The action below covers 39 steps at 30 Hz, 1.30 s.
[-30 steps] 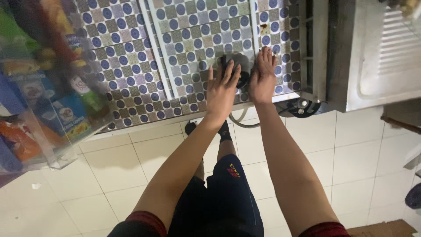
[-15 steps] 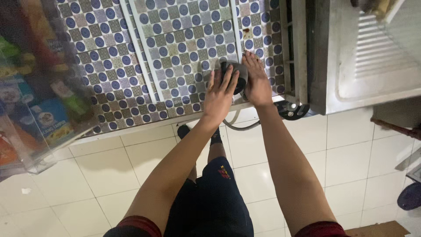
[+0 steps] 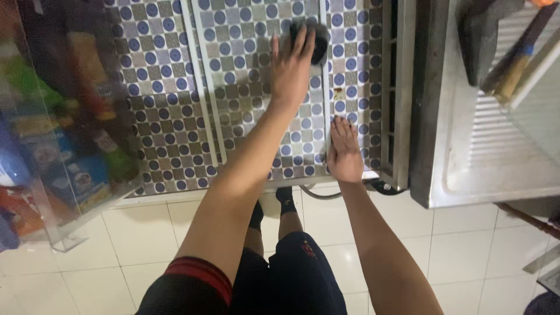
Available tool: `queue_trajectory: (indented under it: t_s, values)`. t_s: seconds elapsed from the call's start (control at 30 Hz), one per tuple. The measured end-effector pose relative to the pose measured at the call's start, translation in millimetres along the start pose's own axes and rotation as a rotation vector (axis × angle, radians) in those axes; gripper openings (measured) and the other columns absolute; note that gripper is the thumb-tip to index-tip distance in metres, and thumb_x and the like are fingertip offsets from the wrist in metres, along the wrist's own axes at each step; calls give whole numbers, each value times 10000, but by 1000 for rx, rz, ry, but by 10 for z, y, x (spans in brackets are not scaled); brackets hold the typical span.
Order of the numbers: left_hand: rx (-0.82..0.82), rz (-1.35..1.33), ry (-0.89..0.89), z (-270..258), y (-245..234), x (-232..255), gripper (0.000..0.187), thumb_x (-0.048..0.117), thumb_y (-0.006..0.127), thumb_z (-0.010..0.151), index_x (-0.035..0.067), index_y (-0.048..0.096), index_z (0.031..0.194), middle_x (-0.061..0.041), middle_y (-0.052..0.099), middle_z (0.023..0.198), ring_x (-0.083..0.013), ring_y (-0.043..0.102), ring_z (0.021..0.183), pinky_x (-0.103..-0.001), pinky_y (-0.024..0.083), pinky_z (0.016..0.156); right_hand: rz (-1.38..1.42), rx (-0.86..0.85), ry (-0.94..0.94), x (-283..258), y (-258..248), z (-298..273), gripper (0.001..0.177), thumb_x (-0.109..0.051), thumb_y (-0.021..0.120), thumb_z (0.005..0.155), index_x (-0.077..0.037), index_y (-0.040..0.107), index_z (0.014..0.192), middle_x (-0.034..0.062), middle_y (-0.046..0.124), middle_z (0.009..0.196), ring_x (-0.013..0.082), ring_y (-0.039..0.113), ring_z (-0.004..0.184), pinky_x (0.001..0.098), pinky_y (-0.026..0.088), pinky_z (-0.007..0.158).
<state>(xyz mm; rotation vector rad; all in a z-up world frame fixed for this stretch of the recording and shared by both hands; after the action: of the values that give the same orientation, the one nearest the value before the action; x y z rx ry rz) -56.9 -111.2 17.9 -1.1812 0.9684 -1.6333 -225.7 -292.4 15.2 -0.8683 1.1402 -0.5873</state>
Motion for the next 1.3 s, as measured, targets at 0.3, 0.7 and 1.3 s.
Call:
queue_trajectory:
  t_s: [0.3,0.7,1.3]
  values:
    - [116,-12,-164,1311,430,-437,370,104,573,936,174,623,1296,-105,623,1302,-359,641,1140,-498,613,790,42,-17,22,7,-54,47,566,76,516,844,51,592,1404,230,513,1535,396,442,1468,543,302,1257]
    - [129,-24,-92,734,43,-351,627,-7,604,831,81,553,1450,-97,522,1501,-403,588,1224,-487,538,1022,-3,-35,36,44,10,32,509,59,512,920,11,583,1422,191,504,1563,345,431,1491,533,291,1275]
    - [-182,-95,-33,-2357,-1013,-499,806,95,720,813,205,411,1548,-13,337,1637,-342,453,1444,-617,306,1206,14,3,13,-138,-57,-4,488,57,488,928,65,602,1403,235,527,1544,422,428,1486,519,258,1288]
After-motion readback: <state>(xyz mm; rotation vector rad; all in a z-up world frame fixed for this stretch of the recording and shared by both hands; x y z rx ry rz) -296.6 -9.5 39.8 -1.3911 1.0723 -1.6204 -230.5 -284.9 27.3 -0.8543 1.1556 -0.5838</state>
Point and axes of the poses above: each hand's wrist, its own z-axis towards the middle knuckle, its own y-axis out of the palm, x = y × z, the point moved 5 cm from there along z, towards the middle knuckle
